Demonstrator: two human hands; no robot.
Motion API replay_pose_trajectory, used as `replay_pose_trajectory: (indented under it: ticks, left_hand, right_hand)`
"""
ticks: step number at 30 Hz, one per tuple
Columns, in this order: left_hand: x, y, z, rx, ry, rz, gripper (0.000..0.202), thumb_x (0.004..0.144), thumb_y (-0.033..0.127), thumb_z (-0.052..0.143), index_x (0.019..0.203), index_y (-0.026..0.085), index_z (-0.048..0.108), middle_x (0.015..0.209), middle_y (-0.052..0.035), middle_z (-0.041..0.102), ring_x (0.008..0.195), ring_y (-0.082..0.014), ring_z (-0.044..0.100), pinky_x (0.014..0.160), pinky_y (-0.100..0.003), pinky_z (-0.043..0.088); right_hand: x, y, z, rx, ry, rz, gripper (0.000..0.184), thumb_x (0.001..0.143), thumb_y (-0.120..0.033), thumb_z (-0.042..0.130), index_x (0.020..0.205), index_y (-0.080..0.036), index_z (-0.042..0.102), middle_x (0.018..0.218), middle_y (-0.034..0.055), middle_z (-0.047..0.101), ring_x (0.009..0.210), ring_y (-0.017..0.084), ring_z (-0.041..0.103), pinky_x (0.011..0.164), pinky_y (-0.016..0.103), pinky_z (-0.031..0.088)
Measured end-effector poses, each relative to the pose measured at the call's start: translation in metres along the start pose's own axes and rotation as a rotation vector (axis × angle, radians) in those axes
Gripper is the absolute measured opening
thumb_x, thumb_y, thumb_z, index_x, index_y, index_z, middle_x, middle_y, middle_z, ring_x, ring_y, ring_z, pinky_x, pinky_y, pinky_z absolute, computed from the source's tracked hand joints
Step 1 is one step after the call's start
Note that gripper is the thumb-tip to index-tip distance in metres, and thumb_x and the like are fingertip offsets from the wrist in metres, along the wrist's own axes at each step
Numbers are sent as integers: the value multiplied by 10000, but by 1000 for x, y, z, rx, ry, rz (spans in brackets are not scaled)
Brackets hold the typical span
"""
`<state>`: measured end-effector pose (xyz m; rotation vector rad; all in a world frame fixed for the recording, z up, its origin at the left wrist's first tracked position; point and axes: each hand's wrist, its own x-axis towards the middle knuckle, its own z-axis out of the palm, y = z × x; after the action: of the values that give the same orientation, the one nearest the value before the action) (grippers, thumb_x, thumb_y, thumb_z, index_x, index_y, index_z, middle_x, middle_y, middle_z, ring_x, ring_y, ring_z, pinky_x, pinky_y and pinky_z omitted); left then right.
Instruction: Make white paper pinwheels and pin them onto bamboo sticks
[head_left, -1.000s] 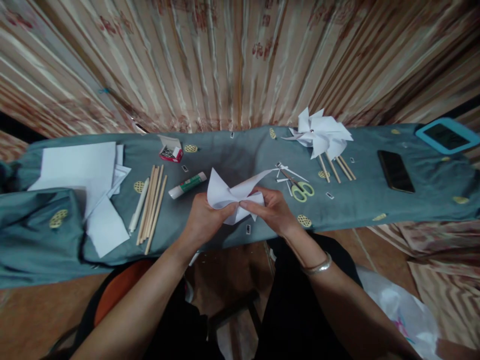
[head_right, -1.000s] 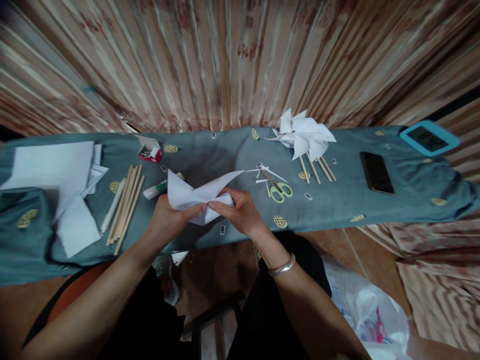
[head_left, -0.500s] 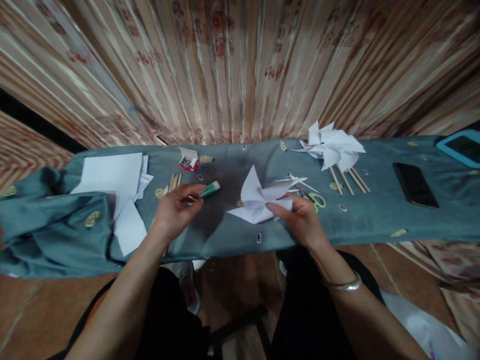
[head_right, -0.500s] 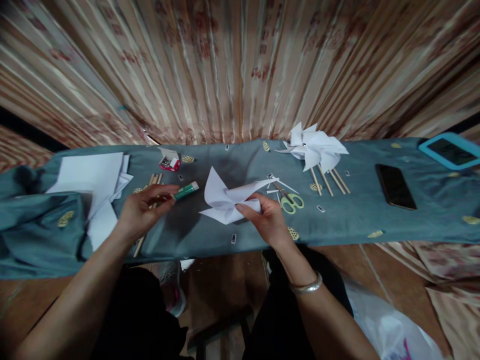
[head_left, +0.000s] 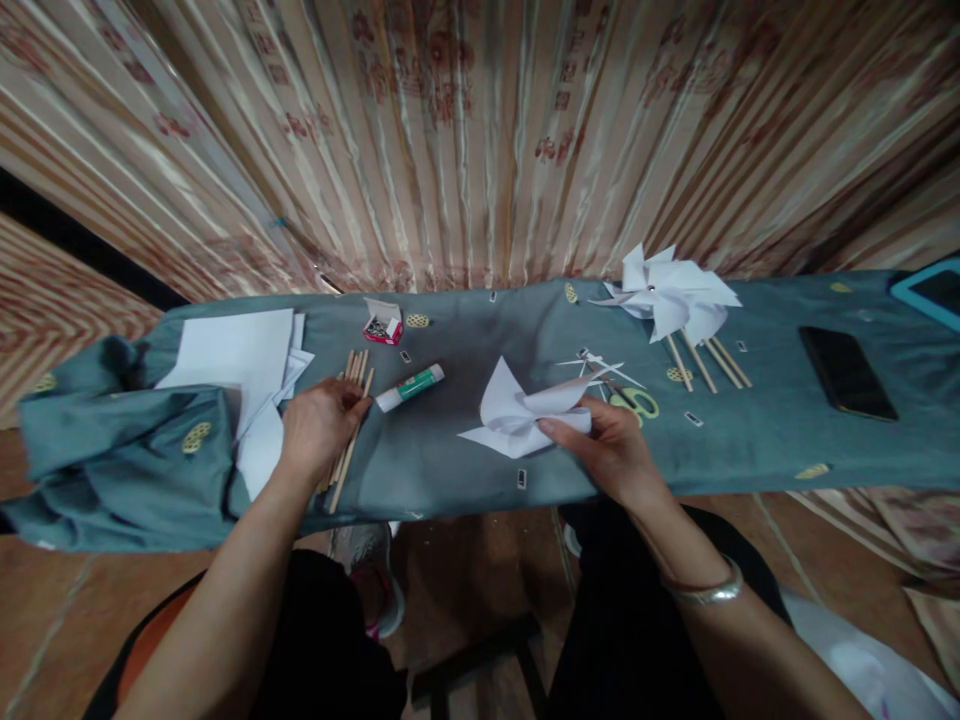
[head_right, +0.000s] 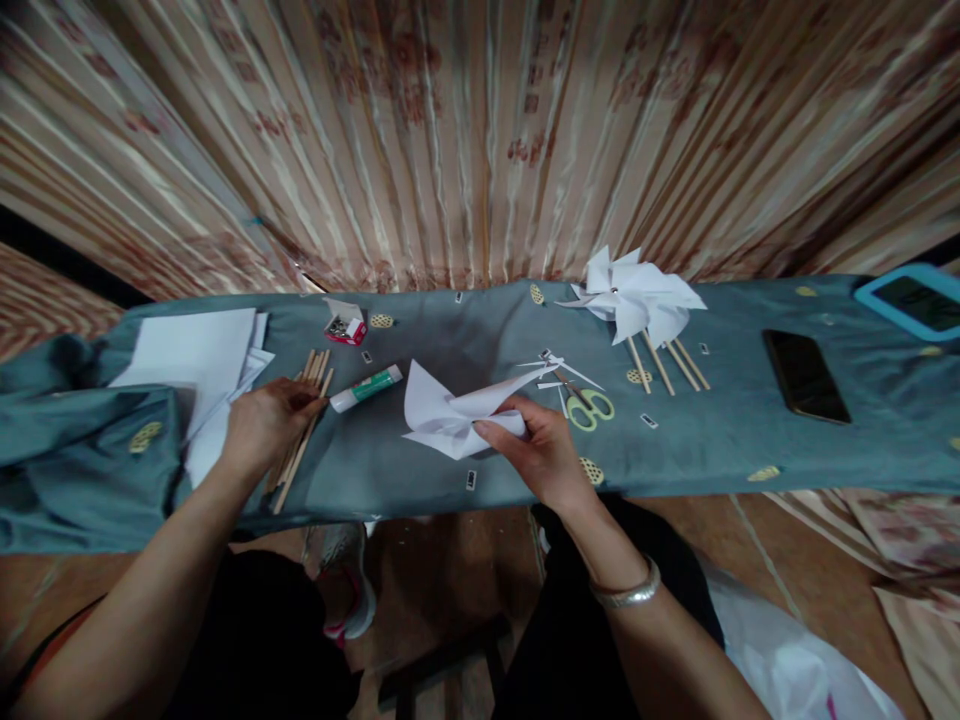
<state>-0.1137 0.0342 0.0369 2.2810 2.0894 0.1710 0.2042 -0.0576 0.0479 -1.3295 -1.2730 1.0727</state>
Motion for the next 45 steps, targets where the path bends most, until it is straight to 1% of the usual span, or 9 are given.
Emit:
replay_pose_trajectory:
  ticks: [16,19,23,26,28,31,35,39,45]
  left_hand:
    - [7,7,2,-47,-36,-52,314,820,326,497,976,194,736,989,-128,752,926,-330,688,768,-376,494]
    - [7,4,-3,-289,45,-114,310,784,314,553,974,154,738,930,-122,750,876,-305,688,767,-363,496]
    - [3,0,-25,-521,130,-140,356,784,328,589,1048,126,715,945,-72,732,785,-213,660,734,-307,506]
    - [-7,13,-41,-893,334,-175,278,721,342,708,934,164,725,872,-10,721,774,-168,635,767,-290,510]
    - [-16,31,-44,-1087,304,-109,274,705,367,740,893,168,723,854,-19,725,784,-177,654,791,-313,523]
    - [-30,66,-42,-1281,-25,-15,259,712,373,738,889,184,724,741,-21,703,635,-161,640,668,-304,540]
    - [-45,103,-40,-1318,-230,182,130,736,300,728,814,204,766,773,-38,681,690,-155,630,639,-259,522]
    - [-52,115,-38,-1342,-347,290,100,776,234,699,824,229,787,810,-49,692,762,-156,625,699,-249,504]
    - [-55,119,-35,-1325,-443,232,124,791,294,688,820,242,796,797,-58,695,742,-173,618,671,-268,495]
  right_hand:
    - [-4,-3,1,-52,-24,-36,188,784,-347,706,872,-183,734,775,34,735,703,184,657,625,289,505]
    - [-7,-8,2,-102,-14,-63,161,786,-326,700,863,-189,735,788,30,741,691,179,654,612,277,504]
    - [-13,-15,2,-226,-15,-158,72,796,-262,678,834,-215,719,727,-3,707,629,145,623,563,244,474]
    - [-18,-18,4,-335,-41,-319,75,845,-228,621,811,-222,687,760,0,699,675,143,630,609,257,484]
    - [-21,-20,8,-406,-67,-457,93,881,-221,579,858,-217,669,834,20,714,778,163,654,693,292,507]
    - [-26,-24,16,-484,-90,-641,111,908,-172,530,934,-202,634,921,42,723,877,174,659,782,330,512]
    - [-34,-26,20,-555,-49,-745,126,910,-141,532,981,-217,603,986,45,720,933,178,649,828,352,502]
    - [-39,-25,13,-581,11,-748,169,913,-214,557,1072,-254,602,1068,49,709,1016,220,643,877,402,496]
    - [-43,-27,6,-571,94,-707,181,914,-236,543,1075,-269,618,1015,45,713,955,229,658,850,400,507]
